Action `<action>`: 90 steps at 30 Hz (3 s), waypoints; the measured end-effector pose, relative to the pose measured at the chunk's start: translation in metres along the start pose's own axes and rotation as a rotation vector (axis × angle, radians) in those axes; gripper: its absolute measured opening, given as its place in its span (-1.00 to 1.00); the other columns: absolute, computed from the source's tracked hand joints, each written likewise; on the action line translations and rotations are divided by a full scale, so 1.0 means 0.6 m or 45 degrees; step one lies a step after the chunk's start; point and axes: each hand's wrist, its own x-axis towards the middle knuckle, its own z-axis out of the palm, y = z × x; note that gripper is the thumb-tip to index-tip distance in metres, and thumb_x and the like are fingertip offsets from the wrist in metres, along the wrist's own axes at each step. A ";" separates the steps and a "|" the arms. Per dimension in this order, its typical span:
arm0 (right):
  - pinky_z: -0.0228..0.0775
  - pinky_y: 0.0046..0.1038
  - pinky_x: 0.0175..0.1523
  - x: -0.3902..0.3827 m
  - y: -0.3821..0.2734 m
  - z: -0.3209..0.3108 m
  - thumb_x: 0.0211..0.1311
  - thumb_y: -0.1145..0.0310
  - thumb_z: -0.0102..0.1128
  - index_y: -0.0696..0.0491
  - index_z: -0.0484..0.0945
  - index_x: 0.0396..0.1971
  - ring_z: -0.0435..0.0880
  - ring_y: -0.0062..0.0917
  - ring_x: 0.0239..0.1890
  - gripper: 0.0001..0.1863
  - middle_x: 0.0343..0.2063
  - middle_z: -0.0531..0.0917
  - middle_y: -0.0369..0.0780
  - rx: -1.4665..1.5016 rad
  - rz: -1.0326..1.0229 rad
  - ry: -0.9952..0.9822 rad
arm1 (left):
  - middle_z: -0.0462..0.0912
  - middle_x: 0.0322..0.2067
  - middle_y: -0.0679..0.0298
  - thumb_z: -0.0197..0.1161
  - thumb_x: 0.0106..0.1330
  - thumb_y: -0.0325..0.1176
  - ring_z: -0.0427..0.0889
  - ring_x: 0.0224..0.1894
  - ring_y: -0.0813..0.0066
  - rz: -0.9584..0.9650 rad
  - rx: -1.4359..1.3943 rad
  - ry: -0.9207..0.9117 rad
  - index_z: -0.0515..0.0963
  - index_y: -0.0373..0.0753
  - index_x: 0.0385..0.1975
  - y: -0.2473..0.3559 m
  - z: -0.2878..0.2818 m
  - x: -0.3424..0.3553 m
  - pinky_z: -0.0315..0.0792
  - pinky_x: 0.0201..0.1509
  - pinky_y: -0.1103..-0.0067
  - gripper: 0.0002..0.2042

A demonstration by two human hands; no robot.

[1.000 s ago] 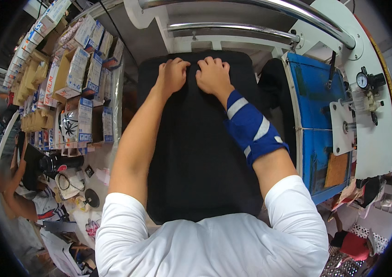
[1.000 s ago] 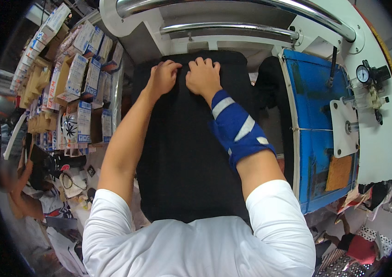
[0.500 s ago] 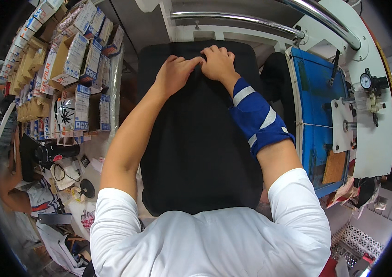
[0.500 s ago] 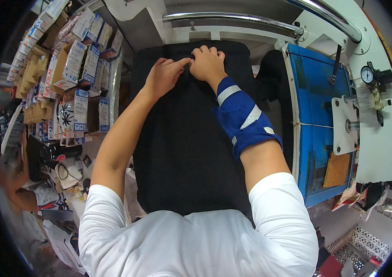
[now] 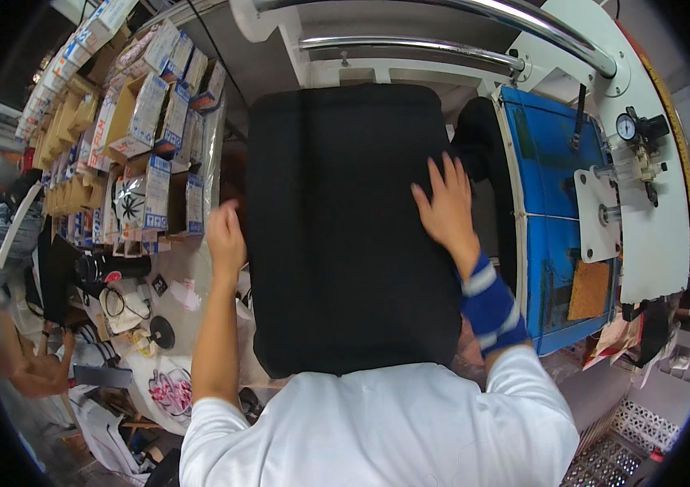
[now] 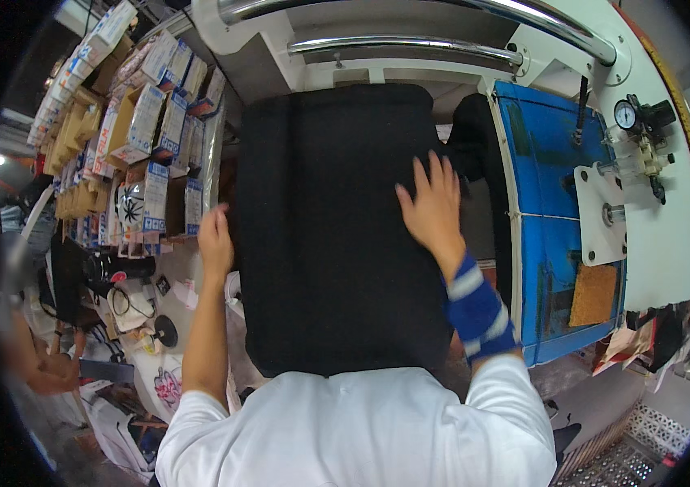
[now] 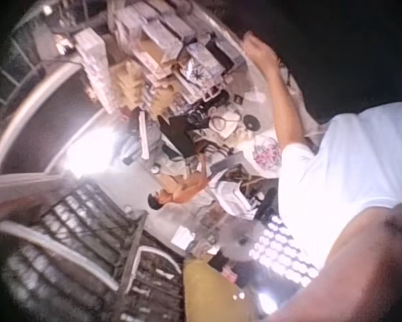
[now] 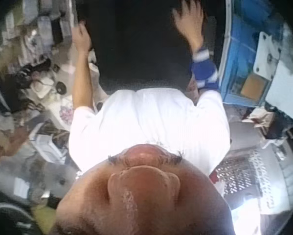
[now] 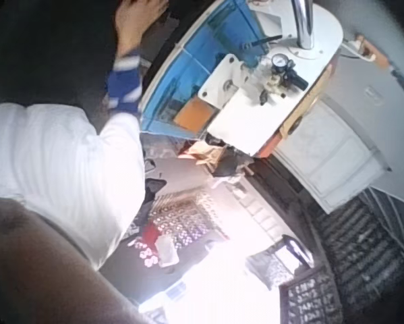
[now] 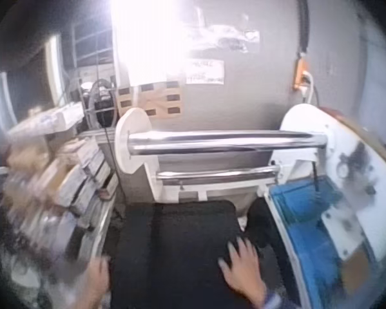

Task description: The person places a black t-shirt on a heat press, aligns a printed transfer sheet on the shirt, and operates the press to apply the design. They repeat this process for multiple shirts, handling each one individually and stacking finished shirts on a nearby chair.

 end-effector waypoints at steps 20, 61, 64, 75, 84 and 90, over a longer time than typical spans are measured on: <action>0.49 -0.47 0.12 -0.480 0.131 -0.080 0.43 0.27 0.28 0.21 0.62 0.00 0.69 -0.49 -0.07 -0.67 -0.09 0.73 -0.19 1.884 1.290 -0.019 | 0.73 -0.07 0.26 0.23 0.51 -0.25 0.70 -0.04 0.46 -1.027 -1.465 -0.481 0.60 -0.28 0.01 -0.121 -0.152 -0.350 0.55 0.10 0.53 -0.75; 0.52 -0.23 0.13 0.181 0.203 0.132 0.52 0.02 0.02 0.16 0.65 0.06 0.70 -0.27 -0.02 -0.50 -0.03 0.74 -0.09 2.082 1.210 -0.285 | 0.52 0.28 0.08 -0.12 0.55 0.26 0.52 0.28 0.13 -1.243 -1.186 -0.433 0.43 -0.30 0.33 -0.017 0.137 0.255 0.38 0.38 0.27 -0.29; 0.56 -0.29 0.05 0.223 0.148 0.108 0.48 0.05 0.15 0.09 0.65 0.02 0.70 -0.35 -0.09 -0.59 -0.16 0.75 -0.20 2.055 1.296 -0.670 | 0.63 0.16 0.09 0.04 0.54 0.15 0.61 0.17 0.18 -1.100 -1.442 -0.574 0.48 -0.34 0.28 -0.134 0.149 0.272 0.50 0.29 0.32 -0.37; 0.48 -0.38 0.00 0.199 0.202 0.131 0.32 0.19 0.39 0.19 0.74 -0.18 0.68 -0.47 -0.19 -0.67 -0.26 0.76 -0.20 1.141 1.100 0.314 | 0.59 -0.51 0.10 0.20 0.50 -0.05 0.48 -0.43 0.26 -0.196 -0.157 0.239 0.57 -0.39 -0.39 -0.161 0.131 0.298 0.39 -0.22 0.31 -0.56; 0.44 -0.46 0.03 0.189 0.210 0.105 0.44 0.14 0.28 0.20 0.69 -0.12 0.61 -0.54 -0.16 -0.63 -0.23 0.72 -0.22 1.038 1.067 0.331 | 0.62 -0.46 -0.09 0.28 0.40 -0.08 0.64 -0.37 -0.01 -0.426 -0.186 0.236 0.60 -0.39 -0.37 -0.104 0.131 0.301 0.45 -0.20 0.26 -0.60; 0.42 -0.45 0.04 0.198 0.197 0.104 0.43 0.17 0.29 0.20 0.69 -0.12 0.60 -0.54 -0.14 -0.65 -0.21 0.72 -0.22 1.012 1.062 0.274 | 0.63 -0.51 -0.06 0.31 0.38 -0.07 0.62 -0.42 -0.03 -0.441 -0.087 0.270 0.59 -0.38 -0.44 -0.117 0.130 0.297 0.44 -0.23 0.24 -0.60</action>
